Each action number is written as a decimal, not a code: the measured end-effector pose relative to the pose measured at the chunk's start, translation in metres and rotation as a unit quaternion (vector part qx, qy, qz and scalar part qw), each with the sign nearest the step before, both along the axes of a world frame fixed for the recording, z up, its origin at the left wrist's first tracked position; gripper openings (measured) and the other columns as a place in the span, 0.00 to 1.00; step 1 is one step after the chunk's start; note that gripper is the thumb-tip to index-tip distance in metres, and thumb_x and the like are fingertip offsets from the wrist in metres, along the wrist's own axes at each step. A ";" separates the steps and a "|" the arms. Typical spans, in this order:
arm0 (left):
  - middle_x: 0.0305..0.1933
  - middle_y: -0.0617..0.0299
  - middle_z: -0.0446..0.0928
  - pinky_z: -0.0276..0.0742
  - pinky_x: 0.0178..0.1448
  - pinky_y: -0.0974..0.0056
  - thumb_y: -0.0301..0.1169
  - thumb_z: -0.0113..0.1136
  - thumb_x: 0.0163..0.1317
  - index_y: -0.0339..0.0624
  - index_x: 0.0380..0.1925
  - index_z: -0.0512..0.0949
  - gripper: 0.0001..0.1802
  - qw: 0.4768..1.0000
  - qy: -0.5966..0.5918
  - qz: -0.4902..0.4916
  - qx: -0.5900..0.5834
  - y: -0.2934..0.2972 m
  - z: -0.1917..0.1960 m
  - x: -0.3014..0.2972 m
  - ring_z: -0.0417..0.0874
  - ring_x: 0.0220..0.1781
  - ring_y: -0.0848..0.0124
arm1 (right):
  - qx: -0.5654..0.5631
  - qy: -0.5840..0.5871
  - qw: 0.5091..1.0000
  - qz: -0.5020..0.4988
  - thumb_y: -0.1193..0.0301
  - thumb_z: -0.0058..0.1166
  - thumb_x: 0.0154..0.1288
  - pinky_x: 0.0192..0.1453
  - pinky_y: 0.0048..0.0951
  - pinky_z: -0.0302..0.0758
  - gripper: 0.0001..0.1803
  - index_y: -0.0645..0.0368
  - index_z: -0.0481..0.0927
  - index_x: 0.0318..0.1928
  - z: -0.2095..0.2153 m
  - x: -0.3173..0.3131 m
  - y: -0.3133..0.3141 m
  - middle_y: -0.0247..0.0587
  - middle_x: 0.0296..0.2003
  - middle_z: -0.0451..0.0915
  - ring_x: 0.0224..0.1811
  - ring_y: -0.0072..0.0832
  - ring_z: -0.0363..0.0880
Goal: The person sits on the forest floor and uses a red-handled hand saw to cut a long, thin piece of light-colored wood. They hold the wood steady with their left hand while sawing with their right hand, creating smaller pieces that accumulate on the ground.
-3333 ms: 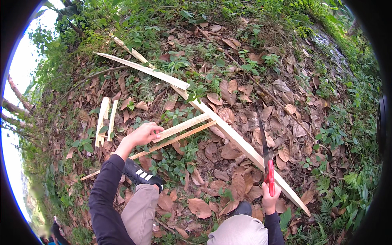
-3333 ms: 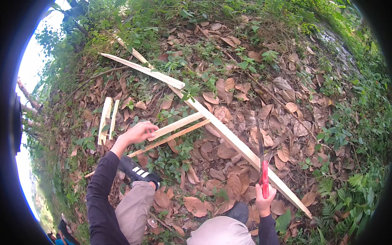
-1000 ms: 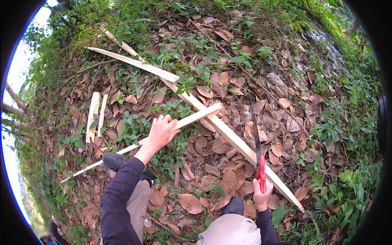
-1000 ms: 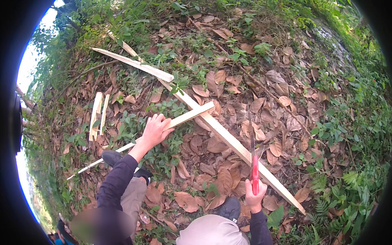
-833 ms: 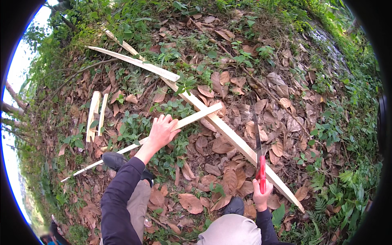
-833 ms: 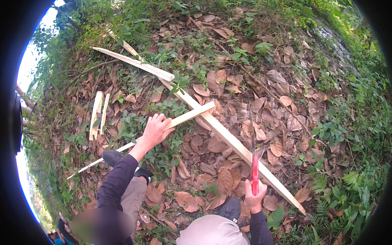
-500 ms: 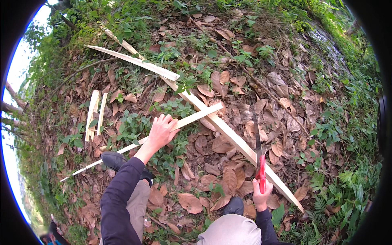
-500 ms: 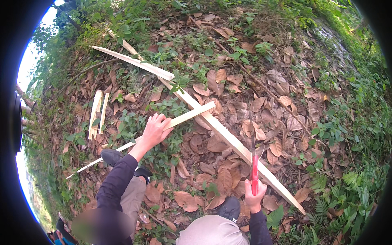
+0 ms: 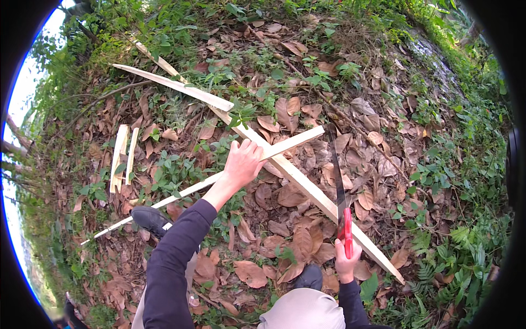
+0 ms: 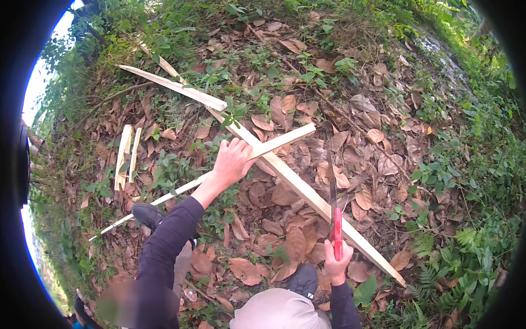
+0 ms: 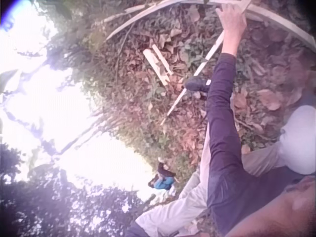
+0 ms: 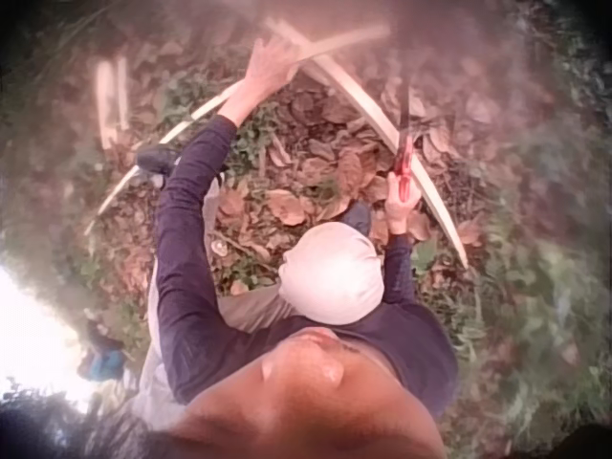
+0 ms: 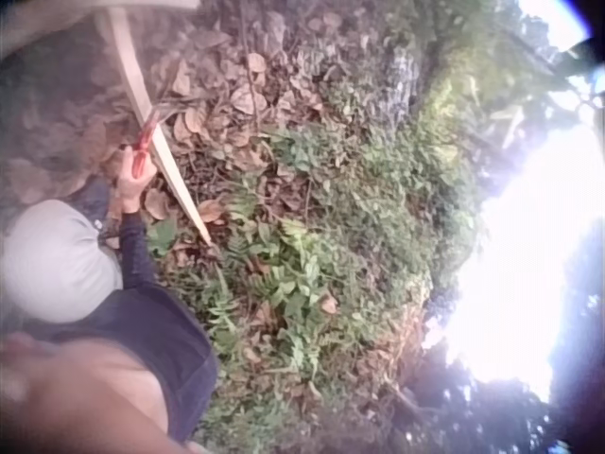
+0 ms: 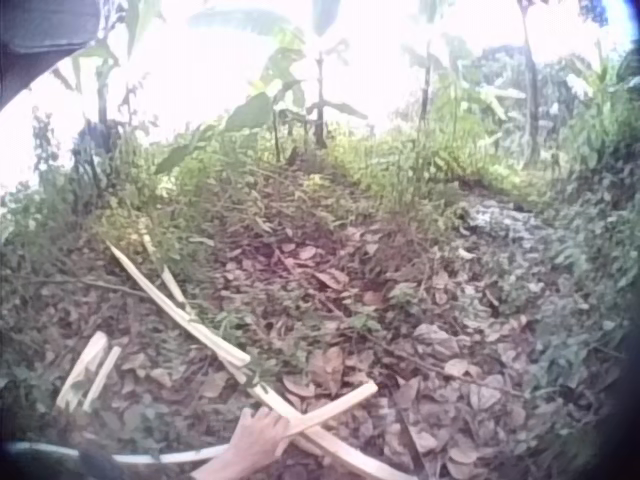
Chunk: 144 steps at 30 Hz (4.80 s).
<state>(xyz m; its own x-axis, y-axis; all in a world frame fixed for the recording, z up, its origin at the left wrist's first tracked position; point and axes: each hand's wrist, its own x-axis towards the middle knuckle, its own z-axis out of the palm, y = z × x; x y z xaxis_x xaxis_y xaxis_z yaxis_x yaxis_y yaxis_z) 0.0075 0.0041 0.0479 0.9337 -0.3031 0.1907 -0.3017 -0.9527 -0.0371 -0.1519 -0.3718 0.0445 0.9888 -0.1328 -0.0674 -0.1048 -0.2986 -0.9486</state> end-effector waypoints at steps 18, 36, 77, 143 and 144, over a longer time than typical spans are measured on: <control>0.46 0.56 0.78 0.74 0.54 0.56 0.48 0.68 0.58 0.39 0.58 0.73 0.33 0.979 0.038 0.041 -0.196 -0.012 -0.019 -0.009 0.78 0.51 0.58 | 0.057 0.024 0.998 -0.029 0.78 0.61 0.60 0.21 0.25 0.58 0.15 0.60 0.69 0.21 -0.007 -0.005 -0.008 0.27 0.14 0.65 0.16 0.15 0.60; 0.34 0.60 0.79 0.70 0.51 0.56 0.38 0.71 0.56 0.39 0.39 0.82 0.16 0.972 -0.033 0.034 -0.229 0.021 -0.041 -0.048 0.78 0.41 0.61 | 0.065 -0.012 0.997 -0.037 0.81 0.57 0.59 0.23 0.25 0.66 0.13 0.63 0.69 0.21 0.014 -0.015 -0.028 0.32 0.15 0.69 0.16 0.18 0.67; 0.21 0.48 0.79 0.78 0.31 0.46 0.55 0.46 0.72 0.41 0.29 0.74 0.28 0.968 0.110 0.136 -0.179 -0.005 -0.049 -0.025 0.83 0.27 0.46 | -0.012 -0.130 0.958 0.254 0.79 0.58 0.47 0.19 0.34 0.66 0.12 0.59 0.67 0.16 -0.010 0.012 0.074 0.39 0.12 0.67 0.10 0.38 0.68; 0.39 0.60 0.74 0.71 0.51 0.56 0.44 0.66 0.60 0.44 0.45 0.82 0.19 0.984 -0.057 0.013 -0.168 -0.019 0.021 0.035 0.75 0.48 0.61 | 0.009 -0.156 0.987 0.045 0.61 0.57 0.73 0.28 0.26 0.75 0.20 0.66 0.77 0.28 0.097 0.010 -0.007 0.40 0.20 0.79 0.20 0.26 0.78; 0.39 0.60 0.74 0.69 0.50 0.57 0.45 0.65 0.61 0.43 0.46 0.82 0.20 0.988 -0.044 0.010 -0.145 0.004 0.037 0.035 0.74 0.47 0.62 | 0.002 -0.151 0.988 0.040 0.62 0.57 0.73 0.27 0.25 0.75 0.20 0.66 0.78 0.29 0.101 0.014 -0.003 0.40 0.21 0.80 0.21 0.26 0.79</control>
